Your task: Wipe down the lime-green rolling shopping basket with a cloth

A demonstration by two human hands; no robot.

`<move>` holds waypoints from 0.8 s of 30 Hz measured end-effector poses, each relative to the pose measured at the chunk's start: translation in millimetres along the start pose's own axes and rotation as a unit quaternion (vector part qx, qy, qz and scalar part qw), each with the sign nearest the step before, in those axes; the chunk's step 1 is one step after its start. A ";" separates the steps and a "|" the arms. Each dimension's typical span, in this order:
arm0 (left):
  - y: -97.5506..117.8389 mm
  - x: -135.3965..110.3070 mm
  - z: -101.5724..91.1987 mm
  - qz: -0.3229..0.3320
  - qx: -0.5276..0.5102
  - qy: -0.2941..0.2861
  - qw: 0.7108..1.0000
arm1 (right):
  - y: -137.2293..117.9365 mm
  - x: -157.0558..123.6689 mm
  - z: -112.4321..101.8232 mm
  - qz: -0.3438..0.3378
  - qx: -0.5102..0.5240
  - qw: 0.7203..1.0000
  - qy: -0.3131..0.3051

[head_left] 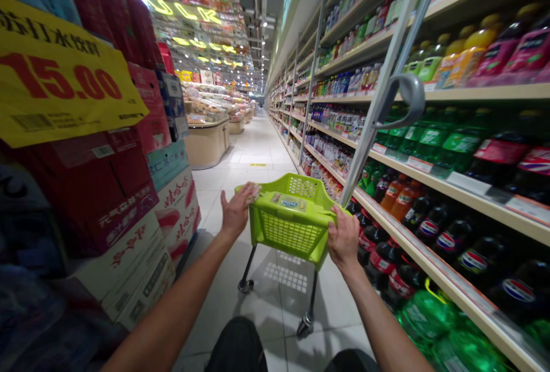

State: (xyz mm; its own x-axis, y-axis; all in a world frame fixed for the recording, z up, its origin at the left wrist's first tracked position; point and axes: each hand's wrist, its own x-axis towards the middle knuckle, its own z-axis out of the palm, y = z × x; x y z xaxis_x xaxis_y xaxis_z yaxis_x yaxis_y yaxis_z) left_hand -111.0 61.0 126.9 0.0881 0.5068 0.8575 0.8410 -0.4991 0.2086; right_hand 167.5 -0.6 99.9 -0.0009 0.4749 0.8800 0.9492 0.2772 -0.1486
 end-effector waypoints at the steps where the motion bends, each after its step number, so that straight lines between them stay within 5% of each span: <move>1: -10.6 1.5 -1.9 -0.032 0.010 0.011 0.999 | -1.5 0.5 -0.2 0.003 -0.001 1.000 0.002; 4: -14.3 0.4 -2.9 -0.054 0.005 0.011 0.998 | -8.5 2.2 0.2 0.023 -0.012 1.000 0.015; 10: 20.7 -13.9 0.4 0.059 -0.033 -0.020 0.998 | -3.6 0.6 0.5 0.002 -0.015 1.000 0.009; 16: -8.0 -6.5 -3.0 -0.044 0.002 0.040 0.998 | -0.9 0.4 2.4 0.019 -0.018 1.000 0.000; 21: 56.7 -8.1 13.8 0.086 -0.070 -0.018 0.994 | -5.3 1.3 3.0 0.019 -0.022 1.000 -0.001; 24: 69.4 -4.8 15.2 0.124 -0.081 -0.040 0.988 | -3.9 1.1 -0.6 0.005 -0.015 1.000 -0.012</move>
State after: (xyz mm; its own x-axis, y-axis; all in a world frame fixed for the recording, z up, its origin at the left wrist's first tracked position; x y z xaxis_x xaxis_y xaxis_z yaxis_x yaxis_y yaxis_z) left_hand -44.9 34.7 130.1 0.3274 0.4051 0.8536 0.6919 -0.7181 0.0754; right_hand 163.9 -1.6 101.8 0.0022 0.4982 0.8671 0.9584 0.2465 -0.1441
